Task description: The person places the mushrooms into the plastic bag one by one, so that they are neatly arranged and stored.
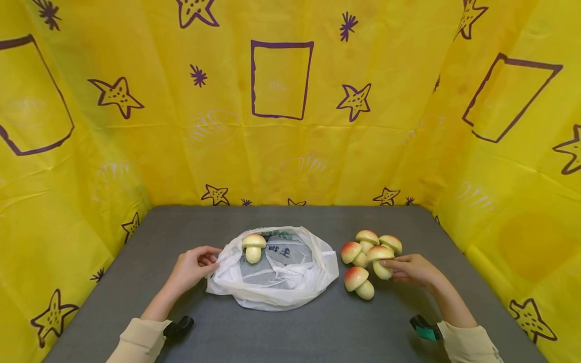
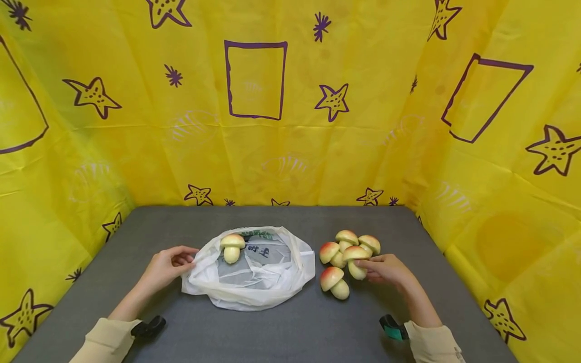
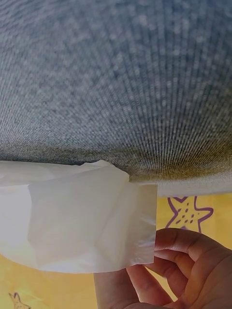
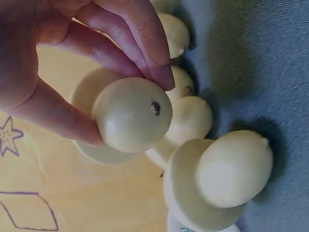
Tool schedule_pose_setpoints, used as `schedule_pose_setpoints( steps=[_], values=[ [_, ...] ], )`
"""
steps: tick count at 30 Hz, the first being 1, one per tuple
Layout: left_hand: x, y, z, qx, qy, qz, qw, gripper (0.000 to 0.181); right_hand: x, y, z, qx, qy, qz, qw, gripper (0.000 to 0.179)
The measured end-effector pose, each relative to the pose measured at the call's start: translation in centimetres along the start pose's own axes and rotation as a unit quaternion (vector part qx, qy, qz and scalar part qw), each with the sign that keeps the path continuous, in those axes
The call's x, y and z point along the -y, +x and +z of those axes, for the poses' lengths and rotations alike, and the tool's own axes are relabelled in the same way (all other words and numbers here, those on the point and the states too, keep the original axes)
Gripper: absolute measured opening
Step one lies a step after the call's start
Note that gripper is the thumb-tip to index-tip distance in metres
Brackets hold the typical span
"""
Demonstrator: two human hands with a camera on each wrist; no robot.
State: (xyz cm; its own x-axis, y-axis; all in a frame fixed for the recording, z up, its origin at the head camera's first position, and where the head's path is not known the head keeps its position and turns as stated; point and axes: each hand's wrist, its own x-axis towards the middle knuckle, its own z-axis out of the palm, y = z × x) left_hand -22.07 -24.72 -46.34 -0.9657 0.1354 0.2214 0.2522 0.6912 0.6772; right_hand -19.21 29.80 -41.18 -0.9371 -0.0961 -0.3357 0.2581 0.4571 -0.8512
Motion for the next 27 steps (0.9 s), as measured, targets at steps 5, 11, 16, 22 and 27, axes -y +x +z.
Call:
schedule_pose_setpoints(
  steps=[5, 11, 16, 22, 27],
  values=[
    [0.1, -0.1, 0.2, 0.003, 0.000, -0.005, 1.0000, 0.027, 1.0, 0.1, 0.0, -0.004, -0.001, -0.006, 1.0000, 0.058],
    [0.4, 0.0, 0.6, 0.001, -0.001, -0.005, 1.0000, 0.027, 2.5, 0.3, 0.3, -0.009, -0.002, -0.005, 0.9999, 0.061],
    [0.4, 0.2, 0.7, 0.000, -0.003, -0.004, 1.0000, 0.027, 4.0, 0.6, 0.7, -0.015, 0.004, -0.012, 0.9998, 0.063],
    [0.3, 0.1, 0.7, 0.001, -0.004, -0.009, 1.0000, 0.027, 5.3, 1.2, 1.9, -0.014, 0.017, -0.026, 0.9994, 0.062],
    [0.2, 0.0, 0.6, 0.001, -0.004, -0.014, 0.9999, 0.027, 6.2, 2.0, 3.3, -0.013, 0.013, -0.028, 0.9994, 0.065]
  ],
)
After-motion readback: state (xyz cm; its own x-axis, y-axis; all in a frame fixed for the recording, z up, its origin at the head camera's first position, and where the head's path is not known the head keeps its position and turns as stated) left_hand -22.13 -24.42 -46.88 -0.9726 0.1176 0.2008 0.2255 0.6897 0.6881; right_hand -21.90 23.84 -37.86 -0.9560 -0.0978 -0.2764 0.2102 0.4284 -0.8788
